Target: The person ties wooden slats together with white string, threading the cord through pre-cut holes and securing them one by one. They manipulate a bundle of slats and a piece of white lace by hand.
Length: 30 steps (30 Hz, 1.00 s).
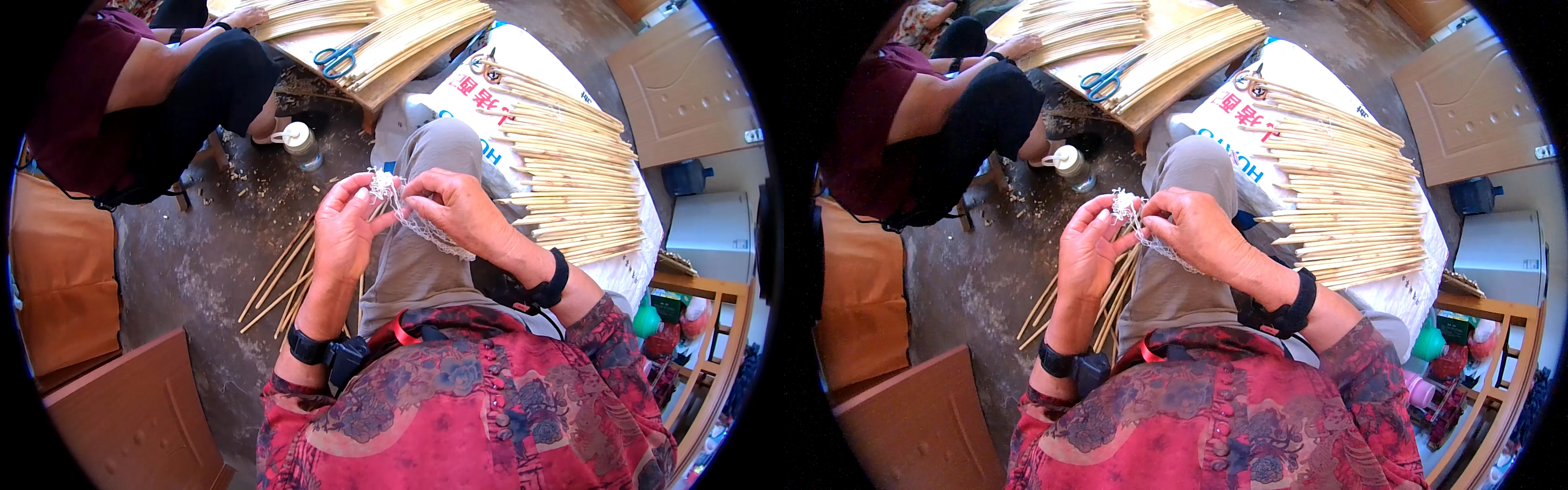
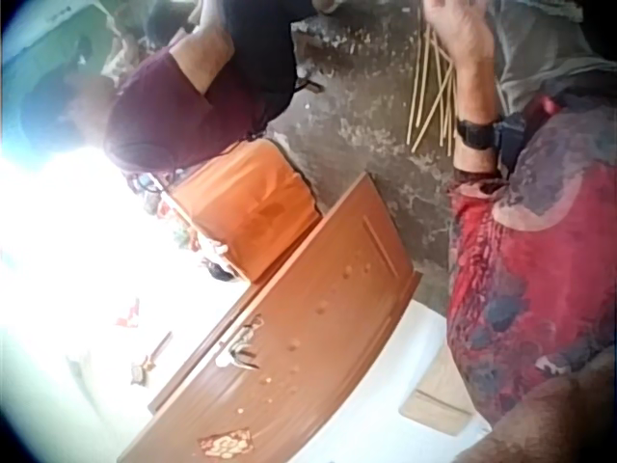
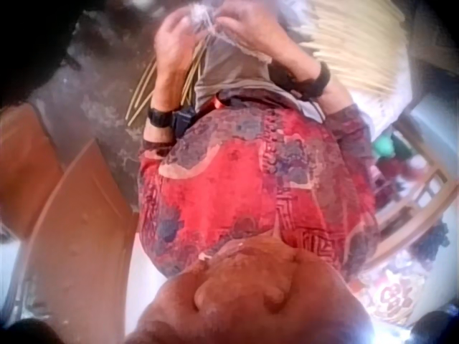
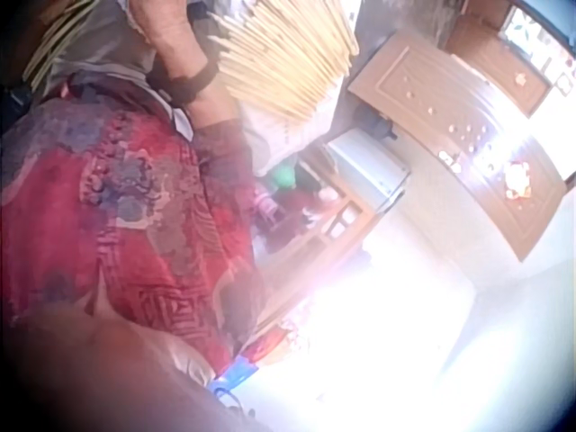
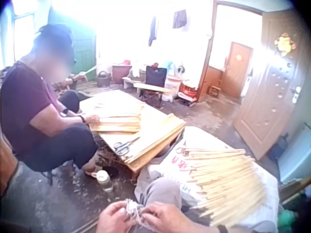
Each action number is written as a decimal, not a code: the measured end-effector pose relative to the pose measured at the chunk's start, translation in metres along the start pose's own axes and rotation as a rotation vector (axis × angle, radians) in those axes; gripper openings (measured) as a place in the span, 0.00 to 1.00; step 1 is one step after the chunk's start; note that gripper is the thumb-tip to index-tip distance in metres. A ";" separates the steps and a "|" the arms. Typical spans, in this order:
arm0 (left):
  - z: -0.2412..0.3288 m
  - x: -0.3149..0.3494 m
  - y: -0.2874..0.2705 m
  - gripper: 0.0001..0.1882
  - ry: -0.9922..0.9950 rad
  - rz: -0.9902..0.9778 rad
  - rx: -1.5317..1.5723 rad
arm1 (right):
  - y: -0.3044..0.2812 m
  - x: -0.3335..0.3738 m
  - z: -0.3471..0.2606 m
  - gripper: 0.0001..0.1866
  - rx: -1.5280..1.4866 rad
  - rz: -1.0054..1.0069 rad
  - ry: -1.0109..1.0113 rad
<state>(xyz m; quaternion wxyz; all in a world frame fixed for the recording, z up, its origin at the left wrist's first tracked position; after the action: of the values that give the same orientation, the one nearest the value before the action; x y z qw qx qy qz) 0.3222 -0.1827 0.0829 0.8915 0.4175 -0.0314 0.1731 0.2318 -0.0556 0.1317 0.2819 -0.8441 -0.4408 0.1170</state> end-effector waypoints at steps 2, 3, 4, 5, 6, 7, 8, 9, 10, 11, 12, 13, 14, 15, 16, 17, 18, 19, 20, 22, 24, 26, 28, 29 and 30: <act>0.000 0.000 0.001 0.10 0.005 -0.004 0.013 | -0.002 0.001 -0.005 0.08 0.026 0.004 0.004; 0.000 -0.001 0.002 0.10 0.008 0.004 0.008 | -0.001 0.001 -0.008 0.08 0.047 0.015 0.010; 0.000 -0.001 0.002 0.10 0.008 0.011 0.004 | -0.002 0.002 -0.010 0.08 0.068 0.026 0.018; 0.000 -0.002 0.003 0.10 0.008 0.011 0.008 | -0.002 0.003 -0.011 0.08 0.078 0.027 0.015; 0.000 -0.002 0.003 0.10 0.009 0.012 0.012 | -0.003 0.003 -0.011 0.08 0.088 0.028 0.011; 0.000 -0.002 0.003 0.11 0.007 0.012 0.016 | -0.003 0.004 -0.011 0.08 0.098 0.030 0.009; -0.001 -0.003 0.004 0.11 0.012 0.010 0.017 | -0.004 0.005 -0.009 0.07 0.071 0.023 0.037; -0.001 -0.003 0.004 0.11 0.017 0.007 0.018 | -0.005 0.006 -0.006 0.07 0.044 0.017 0.064; -0.001 -0.003 0.005 0.11 0.022 0.005 0.019 | -0.006 0.006 -0.004 0.07 0.017 0.010 0.091; -0.002 -0.003 0.005 0.11 0.024 0.008 0.020 | -0.006 0.007 -0.006 0.07 0.043 0.033 0.047; -0.002 -0.003 0.005 0.11 0.026 0.011 0.021 | -0.007 0.008 -0.008 0.07 0.068 0.055 0.003; -0.002 -0.003 0.005 0.11 0.028 0.014 0.024 | -0.007 0.009 -0.010 0.07 0.095 0.078 -0.041; -0.002 -0.003 0.005 0.11 0.023 0.019 0.026 | -0.006 0.010 -0.011 0.07 0.114 0.063 -0.063; -0.002 -0.004 0.005 0.11 0.018 0.025 0.027 | -0.004 0.010 -0.011 0.07 0.132 0.048 -0.085; -0.002 -0.004 0.005 0.11 0.013 0.031 0.029 | -0.003 0.010 -0.011 0.07 0.151 0.033 -0.108; -0.002 -0.005 0.005 0.11 0.021 0.039 0.024 | -0.002 0.012 -0.011 0.07 0.196 0.036 -0.113; -0.001 -0.005 0.004 0.11 0.029 0.047 0.018 | 0.000 0.015 -0.012 0.08 0.241 0.040 -0.118; -0.001 -0.005 0.004 0.11 0.037 0.056 0.013 | 0.001 0.016 -0.012 0.08 0.285 0.043 -0.122; -0.001 -0.006 0.004 0.12 0.038 0.053 0.024 | 0.001 0.016 -0.012 0.08 0.302 0.050 -0.129; -0.002 -0.006 0.001 0.12 0.040 0.046 0.044 | 0.003 0.016 -0.009 0.09 0.335 0.066 -0.143; -0.004 -0.006 -0.001 0.12 0.037 0.046 0.072 | 0.006 0.014 0.001 0.08 0.303 0.092 -0.142; -0.004 -0.006 -0.003 0.12 0.055 0.050 0.042 | 0.005 0.010 0.008 0.07 0.155 0.076 -0.040; -0.003 -0.007 -0.004 0.11 0.092 0.053 -0.042 | -0.001 0.008 0.013 0.06 -0.109 0.019 0.165; -0.001 -0.008 -0.007 0.10 0.086 0.054 -0.232 | -0.005 0.007 0.014 0.06 -0.254 -0.034 0.223; 0.002 -0.010 -0.013 0.10 0.080 0.054 -0.423 | -0.010 0.005 0.016 0.06 -0.400 -0.086 0.280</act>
<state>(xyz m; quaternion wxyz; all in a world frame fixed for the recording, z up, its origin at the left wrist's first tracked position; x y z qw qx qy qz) 0.3173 -0.1946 0.0728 0.9548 0.2131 -0.0428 0.2029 0.2207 -0.0409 0.1253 0.1723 -0.8715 -0.4475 -0.1029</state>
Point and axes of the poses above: each hand's wrist, its own x-axis away from the middle knuckle, its own y-axis out of the palm, z = x × y, the point moved 3 cm from there along -x, towards the middle knuckle, and after that the axes turned 4 degrees about -z, right-handed, at the moved point
